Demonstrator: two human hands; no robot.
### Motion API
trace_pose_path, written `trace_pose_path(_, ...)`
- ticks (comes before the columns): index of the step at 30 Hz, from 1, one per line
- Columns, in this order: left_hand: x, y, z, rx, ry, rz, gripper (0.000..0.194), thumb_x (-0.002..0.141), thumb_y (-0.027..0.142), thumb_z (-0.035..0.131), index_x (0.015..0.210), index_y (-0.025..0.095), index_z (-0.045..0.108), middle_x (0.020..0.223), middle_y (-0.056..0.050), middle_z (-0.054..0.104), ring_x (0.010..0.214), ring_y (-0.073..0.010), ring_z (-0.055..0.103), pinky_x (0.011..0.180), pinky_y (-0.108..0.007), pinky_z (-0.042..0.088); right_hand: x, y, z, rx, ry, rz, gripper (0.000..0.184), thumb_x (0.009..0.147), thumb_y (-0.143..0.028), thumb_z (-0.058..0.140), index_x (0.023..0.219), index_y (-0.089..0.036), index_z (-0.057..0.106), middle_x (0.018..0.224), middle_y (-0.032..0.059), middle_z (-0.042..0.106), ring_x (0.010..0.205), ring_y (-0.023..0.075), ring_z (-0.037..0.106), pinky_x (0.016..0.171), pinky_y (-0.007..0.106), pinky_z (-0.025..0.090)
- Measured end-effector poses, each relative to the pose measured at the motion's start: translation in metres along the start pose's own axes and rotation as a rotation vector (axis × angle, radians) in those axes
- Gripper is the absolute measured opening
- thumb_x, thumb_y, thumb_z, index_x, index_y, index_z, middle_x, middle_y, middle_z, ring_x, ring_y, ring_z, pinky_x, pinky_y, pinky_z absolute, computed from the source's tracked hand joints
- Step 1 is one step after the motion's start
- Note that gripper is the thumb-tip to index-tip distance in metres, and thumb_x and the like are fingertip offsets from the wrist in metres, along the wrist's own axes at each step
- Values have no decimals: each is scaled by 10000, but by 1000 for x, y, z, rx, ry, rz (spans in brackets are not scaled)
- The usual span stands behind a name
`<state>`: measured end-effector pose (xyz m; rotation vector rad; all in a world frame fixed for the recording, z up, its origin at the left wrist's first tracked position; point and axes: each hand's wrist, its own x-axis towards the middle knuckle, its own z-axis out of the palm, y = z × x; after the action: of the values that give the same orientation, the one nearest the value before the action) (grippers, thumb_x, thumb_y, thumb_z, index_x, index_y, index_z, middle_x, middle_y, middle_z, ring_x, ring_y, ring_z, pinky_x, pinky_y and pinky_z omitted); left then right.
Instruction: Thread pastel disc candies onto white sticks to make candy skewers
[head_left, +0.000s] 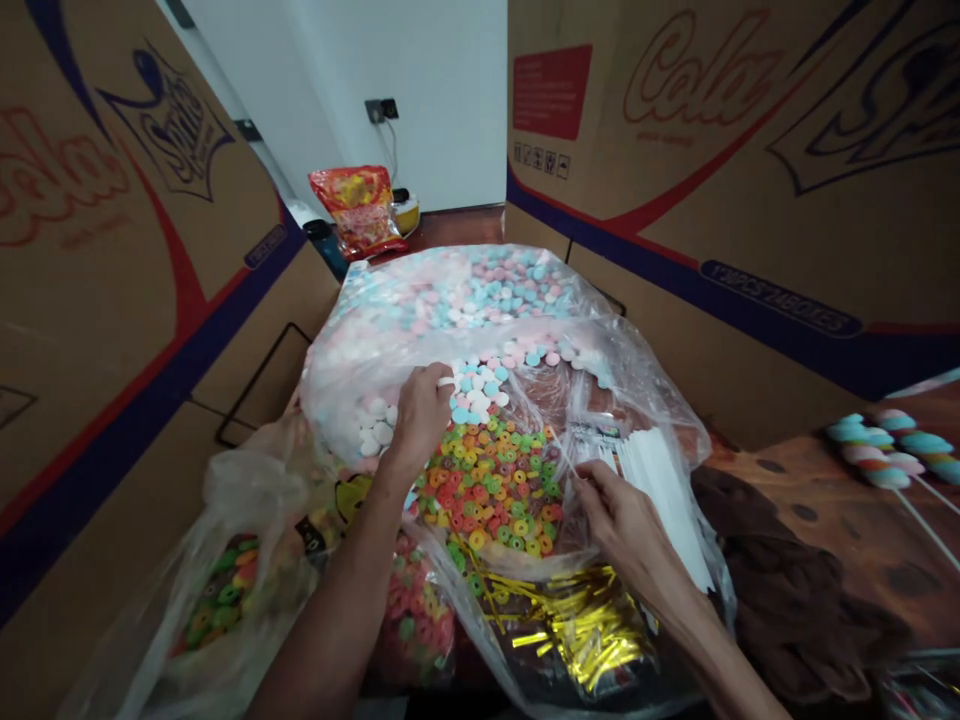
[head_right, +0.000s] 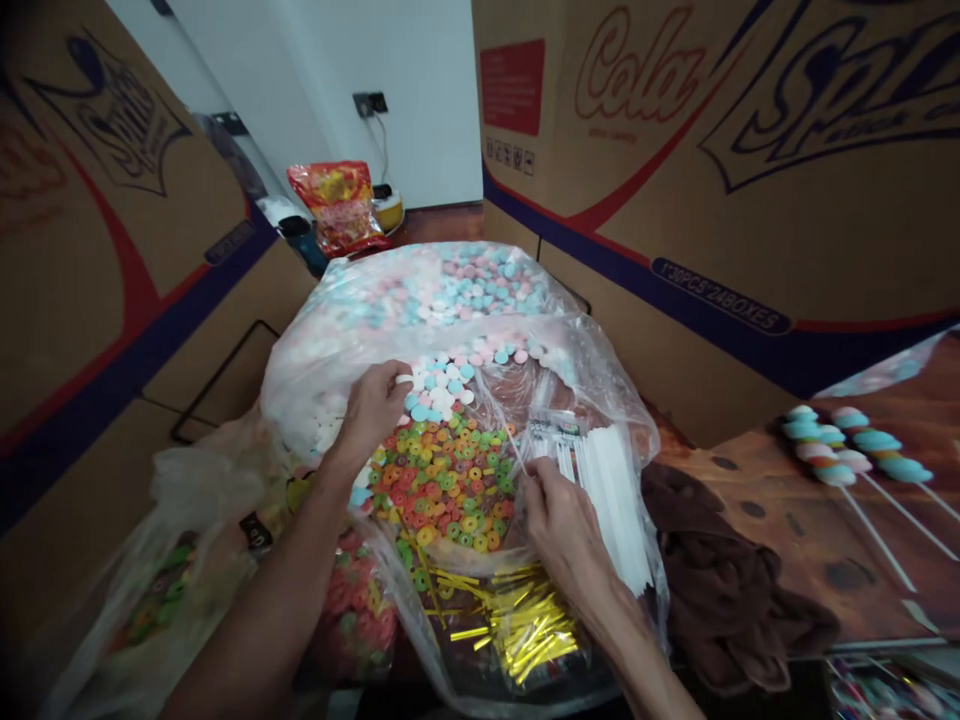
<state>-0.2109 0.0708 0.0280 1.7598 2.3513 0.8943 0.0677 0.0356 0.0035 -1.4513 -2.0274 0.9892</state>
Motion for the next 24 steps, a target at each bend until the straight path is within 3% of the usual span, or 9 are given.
trace_pose_path(6,25,-19,7,256,48,-57,201,853,139,487,952,181,656,975,-131,632,984,-283,583,843,-370,432,61,-24,8,-256,-100,-242,271,965,-232,344,917,-201,610,821,43,679,732,192,620,653,265,389)
trace_pose_path(9,45,-37,11,285,73,-31,276,878,117,424,1045,165,639,1057,-148,622,1037,-276,571,875,-369,426,102,-21,18,-515,-32,-248,285,961,-179,366,1059,-175,634,1013,104,659,863,214,615,702,276,404)
trace_pose_path(12,66,-52,9,315,22,30,345,887,87,355,1109,137,614,1133,-173,611,1117,-284,539,922,-376,412,139,-14,21,-645,2,-220,336,947,-152,370,1176,-165,616,1102,137,605,866,218,605,694,285,423)
trace_pose_path(16,86,-56,8,286,-64,100,364,865,47,350,1087,148,620,1077,-162,648,1060,-278,577,914,-379,421,181,-9,4,-689,100,-227,488,932,-128,345,1402,-191,459,1267,174,537,952,244,606,709,301,449)
trace_pose_path(19,96,-49,15,215,-114,155,339,837,30,410,1022,199,639,933,-95,686,876,-233,637,819,-339,459,213,-10,-18,-647,233,-214,504,915,-161,378,1413,-170,456,1384,224,465,1074,305,574,765,348,456)
trace_pose_path(22,108,-43,23,131,-90,169,257,819,37,489,950,184,654,880,-90,689,840,-227,652,788,-329,479,240,-14,-33,-545,278,-174,411,921,-190,350,1228,-102,610,1198,247,605,958,303,615,734,360,450)
trace_pose_path(24,120,-44,22,64,-4,150,208,845,49,504,939,153,659,943,-126,684,922,-235,649,831,-344,487,253,-18,-33,-492,252,-200,414,952,-231,307,1074,-113,685,973,187,694,820,260,639,679,323,444)
